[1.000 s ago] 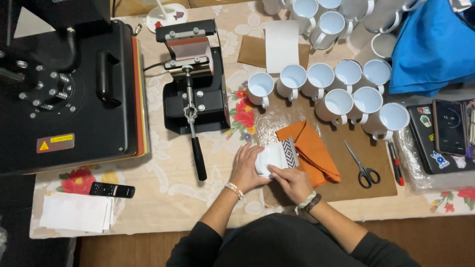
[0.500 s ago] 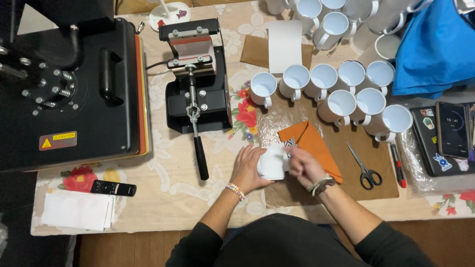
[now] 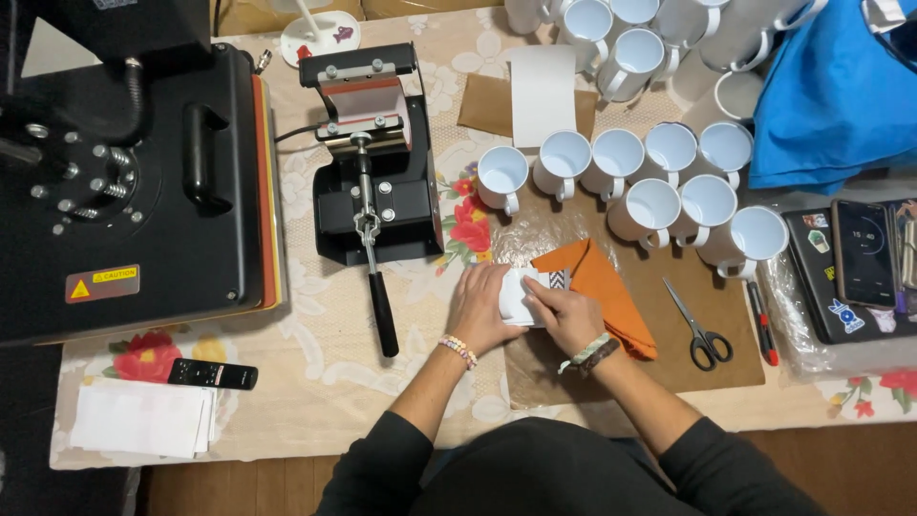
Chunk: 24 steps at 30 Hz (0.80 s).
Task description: The person applies a printed transfer sheet to a white ceramic mug, smoothing it by hand and peeling off the backing. They then wipe the mug with an orange cloth, apply a brown paper sheet, and place the mug into a mug press machine.
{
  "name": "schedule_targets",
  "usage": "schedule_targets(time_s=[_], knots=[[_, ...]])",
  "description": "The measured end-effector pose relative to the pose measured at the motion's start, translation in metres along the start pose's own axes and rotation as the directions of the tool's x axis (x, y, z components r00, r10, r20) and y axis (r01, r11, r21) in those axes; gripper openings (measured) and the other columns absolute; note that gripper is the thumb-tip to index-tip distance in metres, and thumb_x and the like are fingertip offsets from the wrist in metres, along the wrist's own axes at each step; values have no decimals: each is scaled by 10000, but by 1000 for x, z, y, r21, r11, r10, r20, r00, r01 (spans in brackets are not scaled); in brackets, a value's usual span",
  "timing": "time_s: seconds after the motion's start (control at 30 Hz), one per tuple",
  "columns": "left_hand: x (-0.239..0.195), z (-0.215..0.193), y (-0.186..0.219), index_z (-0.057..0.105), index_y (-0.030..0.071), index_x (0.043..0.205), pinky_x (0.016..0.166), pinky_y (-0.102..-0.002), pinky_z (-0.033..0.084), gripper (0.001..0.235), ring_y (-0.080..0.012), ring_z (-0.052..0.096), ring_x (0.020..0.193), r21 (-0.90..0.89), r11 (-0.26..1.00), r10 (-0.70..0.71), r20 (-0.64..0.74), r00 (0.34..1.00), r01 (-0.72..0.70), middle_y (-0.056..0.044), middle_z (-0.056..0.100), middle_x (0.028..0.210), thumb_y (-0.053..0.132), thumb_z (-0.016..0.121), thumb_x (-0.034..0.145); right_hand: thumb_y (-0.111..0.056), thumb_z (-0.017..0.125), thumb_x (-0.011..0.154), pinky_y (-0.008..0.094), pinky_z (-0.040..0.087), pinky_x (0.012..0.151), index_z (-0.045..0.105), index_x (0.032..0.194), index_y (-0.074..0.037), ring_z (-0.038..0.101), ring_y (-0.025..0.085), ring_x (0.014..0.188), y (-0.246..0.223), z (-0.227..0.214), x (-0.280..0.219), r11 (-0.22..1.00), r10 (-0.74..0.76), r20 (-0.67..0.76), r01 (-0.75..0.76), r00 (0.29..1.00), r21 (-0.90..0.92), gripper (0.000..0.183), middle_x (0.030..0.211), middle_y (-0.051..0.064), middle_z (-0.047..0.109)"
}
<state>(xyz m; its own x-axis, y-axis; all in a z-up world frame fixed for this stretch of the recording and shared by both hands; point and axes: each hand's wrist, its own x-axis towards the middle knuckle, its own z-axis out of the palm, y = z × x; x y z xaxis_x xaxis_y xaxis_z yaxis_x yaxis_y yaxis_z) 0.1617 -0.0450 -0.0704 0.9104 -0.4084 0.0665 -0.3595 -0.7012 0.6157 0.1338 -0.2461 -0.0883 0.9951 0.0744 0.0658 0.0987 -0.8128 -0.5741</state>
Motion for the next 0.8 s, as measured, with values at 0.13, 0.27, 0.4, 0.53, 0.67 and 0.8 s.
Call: schedule_targets(time_s=[0.13,0.27,0.4,0.53,0.67,0.8], knots=[[5,5,5,478,75,1399,1212,-511,229,1053,-349,425,1371,30,1000,-1,1,1000,1,-121,573,1350,400,911,496,-476,626,934,362,600,697,692,1256,-417,740,210,801,-6,2,9,987,-90,11,90,996,-131,334,853,-34,776],[7,9,3,462,89,1401,1222,-506,207,1043,-350,402,1388,35,999,-8,3,1000,8,-118,555,1359,387,899,502,-480,533,971,391,592,697,694,1242,-421,749,271,764,-12,-7,19,961,-53,129,86,990,-261,321,780,21,773],[6,9,2,472,92,1389,1222,-506,205,1037,-348,399,1391,34,999,-4,3,1000,4,-114,561,1350,395,905,496,-485,541,956,414,586,753,725,1183,-416,754,317,796,-23,-17,24,947,30,230,46,973,-319,299,762,81,772],[4,14,3,473,91,1395,1224,-516,198,1061,-347,398,1394,24,1000,-11,6,1000,11,-113,564,1353,423,908,486,-447,657,917,460,560,776,766,1143,-380,713,365,973,-11,-10,21,948,264,199,-292,944,128,259,900,75,789],[7,7,6,471,105,1400,1228,-509,188,1068,-340,389,1399,11,999,-34,21,999,34,-104,562,1368,409,924,482,-346,532,1037,93,240,416,586,1329,-117,276,8,422,-19,-26,29,-103,369,439,-434,819,895,375,502,-100,259],[15,5,0,464,116,1404,1213,-502,220,1062,-345,393,1390,16,999,-40,0,999,40,-102,551,1383,392,925,488,-247,680,986,287,525,804,746,1208,-157,608,110,985,-17,-8,20,665,307,-57,-172,950,726,248,1134,118,755]])
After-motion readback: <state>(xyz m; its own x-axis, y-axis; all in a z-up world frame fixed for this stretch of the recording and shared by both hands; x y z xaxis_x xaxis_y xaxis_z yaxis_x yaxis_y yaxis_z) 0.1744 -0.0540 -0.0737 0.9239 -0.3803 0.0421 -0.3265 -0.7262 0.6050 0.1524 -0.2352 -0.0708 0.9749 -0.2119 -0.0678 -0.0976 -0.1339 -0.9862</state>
